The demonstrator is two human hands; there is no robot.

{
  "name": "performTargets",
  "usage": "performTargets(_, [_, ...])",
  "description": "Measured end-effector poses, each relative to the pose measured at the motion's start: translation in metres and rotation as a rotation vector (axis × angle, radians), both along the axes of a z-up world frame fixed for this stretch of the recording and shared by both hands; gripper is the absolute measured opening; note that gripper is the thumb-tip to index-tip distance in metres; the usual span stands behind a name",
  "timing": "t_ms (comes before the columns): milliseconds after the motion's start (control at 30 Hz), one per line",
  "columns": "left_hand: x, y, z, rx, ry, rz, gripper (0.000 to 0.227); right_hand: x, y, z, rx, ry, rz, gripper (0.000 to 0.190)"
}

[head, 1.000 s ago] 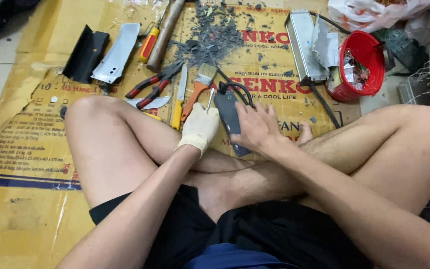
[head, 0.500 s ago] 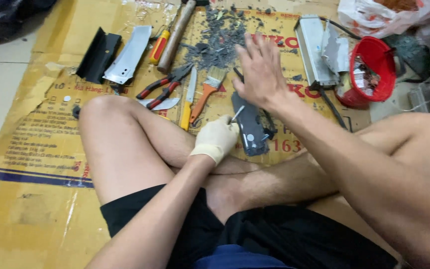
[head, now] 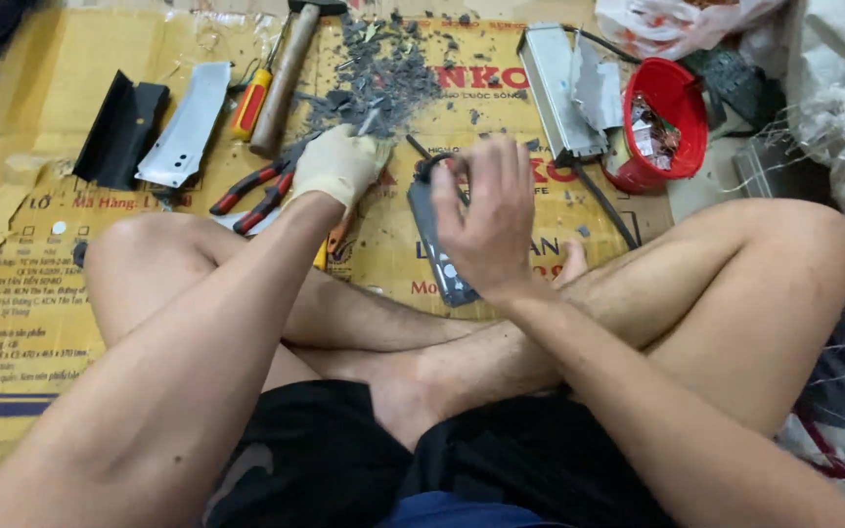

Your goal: The person sits cross-legged on the floor and uses a utility knife to scrape and clean the surface of a silver metal casing. They then pick up a black power adapter and inspect it briefly before setting it down.

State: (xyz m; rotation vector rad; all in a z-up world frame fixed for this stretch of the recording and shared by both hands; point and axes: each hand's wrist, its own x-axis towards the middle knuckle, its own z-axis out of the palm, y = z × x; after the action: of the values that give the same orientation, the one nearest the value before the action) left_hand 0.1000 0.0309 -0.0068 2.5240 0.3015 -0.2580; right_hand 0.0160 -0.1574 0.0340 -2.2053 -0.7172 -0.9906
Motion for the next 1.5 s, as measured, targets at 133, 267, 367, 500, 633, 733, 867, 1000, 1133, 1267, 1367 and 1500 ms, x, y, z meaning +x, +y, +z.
performTargets(133, [-0.032, 0.011, -0.034, -0.081, -0.017, -0.01, 0.045, 0.004, -0.029, -0.097, -0.133, 0.629, -0.218, 0.026])
performTargets(267, [-0.069, 0.006, -0.048, -0.096, -0.012, -0.069, 0.048, 0.01, -0.024, -0.091, -0.261, 0.907, -0.304, 0.035])
performTargets(367, [-0.069, -0.008, -0.013, -0.003, 0.028, -0.131, 0.042, 0.031, -0.016, -0.092, 0.057, 0.711, -0.127, 0.035])
performTargets(500, [-0.027, -0.015, -0.03, 0.075, 0.031, -0.272, 0.042, 0.007, 0.013, -0.006, 0.087, 0.687, 0.145, 0.044])
performTargets(633, [0.006, -0.009, -0.024, 0.137, 0.055, -0.27, 0.046, 0.004, -0.006, -0.019, 0.079, 0.811, 0.179, 0.056])
performTargets(733, [0.023, -0.006, -0.034, 0.226, 0.099, -0.264, 0.048, 0.007, -0.016, -0.051, -0.113, 0.944, -0.076, 0.073])
performTargets(867, [0.002, -0.012, -0.002, 0.413, 0.153, -0.362, 0.05, 0.013, -0.009, -0.097, -0.629, 1.082, -0.3, 0.083])
performTargets(1000, [-0.018, 0.014, 0.025, 0.274, 0.262, -0.12, 0.058, 0.033, -0.036, -0.126, -0.8, 0.936, -0.313, 0.075])
performTargets(1133, [-0.061, 0.004, 0.072, 0.394, 0.395, -0.22, 0.053, 0.044, -0.067, -0.117, -1.084, 0.566, -0.165, 0.058])
performTargets(1267, [-0.06, -0.028, 0.086, 0.595, 0.568, -0.47, 0.051, 0.02, -0.053, -0.071, -0.887, 0.793, -0.041, 0.079])
performTargets(1367, [-0.05, -0.03, 0.075, 0.746, 0.353, -1.105, 0.044, 0.012, -0.046, -0.09, -0.683, 0.923, 0.029, 0.077])
performTargets(1500, [-0.047, -0.033, 0.064, -0.104, 0.383, -0.364, 0.076, 0.013, -0.038, -0.094, -0.582, 0.967, -0.018, 0.064])
